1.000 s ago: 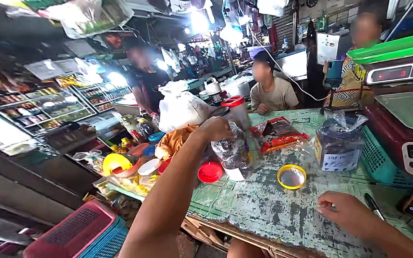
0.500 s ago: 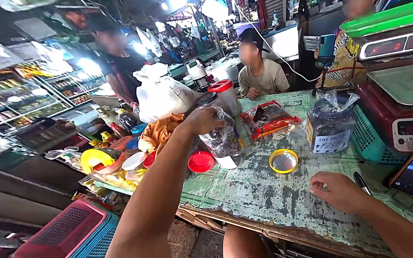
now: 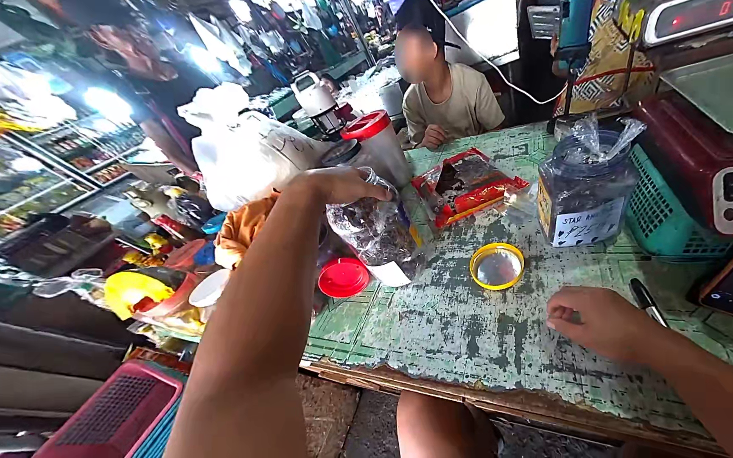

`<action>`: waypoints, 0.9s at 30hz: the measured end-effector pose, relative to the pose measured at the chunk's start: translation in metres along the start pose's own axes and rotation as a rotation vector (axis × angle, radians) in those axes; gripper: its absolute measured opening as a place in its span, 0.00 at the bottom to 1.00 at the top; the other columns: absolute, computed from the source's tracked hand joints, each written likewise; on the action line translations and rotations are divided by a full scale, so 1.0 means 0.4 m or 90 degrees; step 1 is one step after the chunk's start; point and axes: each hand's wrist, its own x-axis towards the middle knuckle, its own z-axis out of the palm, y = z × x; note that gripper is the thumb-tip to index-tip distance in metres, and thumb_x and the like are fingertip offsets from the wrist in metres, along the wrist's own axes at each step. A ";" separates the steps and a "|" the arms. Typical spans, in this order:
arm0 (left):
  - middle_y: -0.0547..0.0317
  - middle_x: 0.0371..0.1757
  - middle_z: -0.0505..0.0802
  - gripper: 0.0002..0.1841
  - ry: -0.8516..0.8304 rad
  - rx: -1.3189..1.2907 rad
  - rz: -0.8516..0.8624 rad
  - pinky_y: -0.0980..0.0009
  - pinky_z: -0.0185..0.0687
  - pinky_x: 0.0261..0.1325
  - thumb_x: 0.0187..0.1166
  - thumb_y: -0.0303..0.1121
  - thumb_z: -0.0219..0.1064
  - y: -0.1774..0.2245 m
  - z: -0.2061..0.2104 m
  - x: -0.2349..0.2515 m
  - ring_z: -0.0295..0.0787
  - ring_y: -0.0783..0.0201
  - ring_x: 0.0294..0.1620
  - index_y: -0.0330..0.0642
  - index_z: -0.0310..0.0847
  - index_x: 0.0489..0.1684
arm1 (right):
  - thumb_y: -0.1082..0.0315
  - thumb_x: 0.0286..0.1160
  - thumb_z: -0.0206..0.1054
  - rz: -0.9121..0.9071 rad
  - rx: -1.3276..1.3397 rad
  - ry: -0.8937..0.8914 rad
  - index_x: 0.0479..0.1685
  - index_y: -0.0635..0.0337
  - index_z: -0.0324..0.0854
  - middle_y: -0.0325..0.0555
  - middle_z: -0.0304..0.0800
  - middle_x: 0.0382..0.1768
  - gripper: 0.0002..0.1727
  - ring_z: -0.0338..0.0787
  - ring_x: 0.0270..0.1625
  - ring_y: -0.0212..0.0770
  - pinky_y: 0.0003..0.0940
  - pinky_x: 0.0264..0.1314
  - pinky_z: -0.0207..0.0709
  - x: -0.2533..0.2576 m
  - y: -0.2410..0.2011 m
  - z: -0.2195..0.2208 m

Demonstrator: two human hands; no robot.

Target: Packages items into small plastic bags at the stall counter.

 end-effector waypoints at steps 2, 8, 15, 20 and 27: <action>0.34 0.60 0.89 0.31 0.045 0.021 0.000 0.31 0.71 0.69 0.83 0.57 0.65 -0.002 0.010 -0.002 0.85 0.37 0.65 0.37 0.80 0.68 | 0.51 0.82 0.66 -0.004 -0.002 0.000 0.51 0.54 0.89 0.42 0.91 0.49 0.16 0.91 0.52 0.39 0.42 0.59 0.85 0.000 0.001 0.001; 0.38 0.65 0.90 0.25 0.241 -0.091 0.099 0.32 0.70 0.75 0.91 0.50 0.55 -0.073 0.038 -0.069 0.85 0.41 0.70 0.40 0.85 0.67 | 0.52 0.83 0.65 -0.003 0.007 -0.013 0.53 0.54 0.88 0.43 0.91 0.50 0.16 0.91 0.53 0.40 0.42 0.60 0.84 -0.001 0.003 -0.006; 0.33 0.51 0.92 0.15 0.256 0.079 0.083 0.28 0.75 0.64 0.74 0.33 0.77 -0.077 -0.023 -0.046 0.88 0.34 0.57 0.32 0.88 0.52 | 0.52 0.82 0.67 -0.003 0.003 0.010 0.51 0.53 0.89 0.42 0.91 0.49 0.16 0.91 0.51 0.39 0.43 0.59 0.85 -0.002 0.003 -0.002; 0.32 0.49 0.92 0.16 0.266 0.147 0.056 0.28 0.77 0.62 0.73 0.37 0.76 -0.053 -0.033 0.011 0.88 0.32 0.57 0.30 0.88 0.46 | 0.55 0.81 0.68 -0.003 -0.006 0.014 0.51 0.56 0.90 0.46 0.92 0.48 0.15 0.92 0.51 0.43 0.48 0.58 0.86 0.007 -0.002 -0.006; 0.35 0.42 0.93 0.13 0.195 0.111 0.060 0.30 0.79 0.56 0.82 0.37 0.67 -0.066 -0.021 0.015 0.90 0.36 0.50 0.34 0.91 0.42 | 0.54 0.82 0.68 -0.009 0.006 -0.004 0.52 0.56 0.89 0.46 0.92 0.49 0.15 0.91 0.53 0.44 0.48 0.61 0.85 0.001 -0.010 -0.008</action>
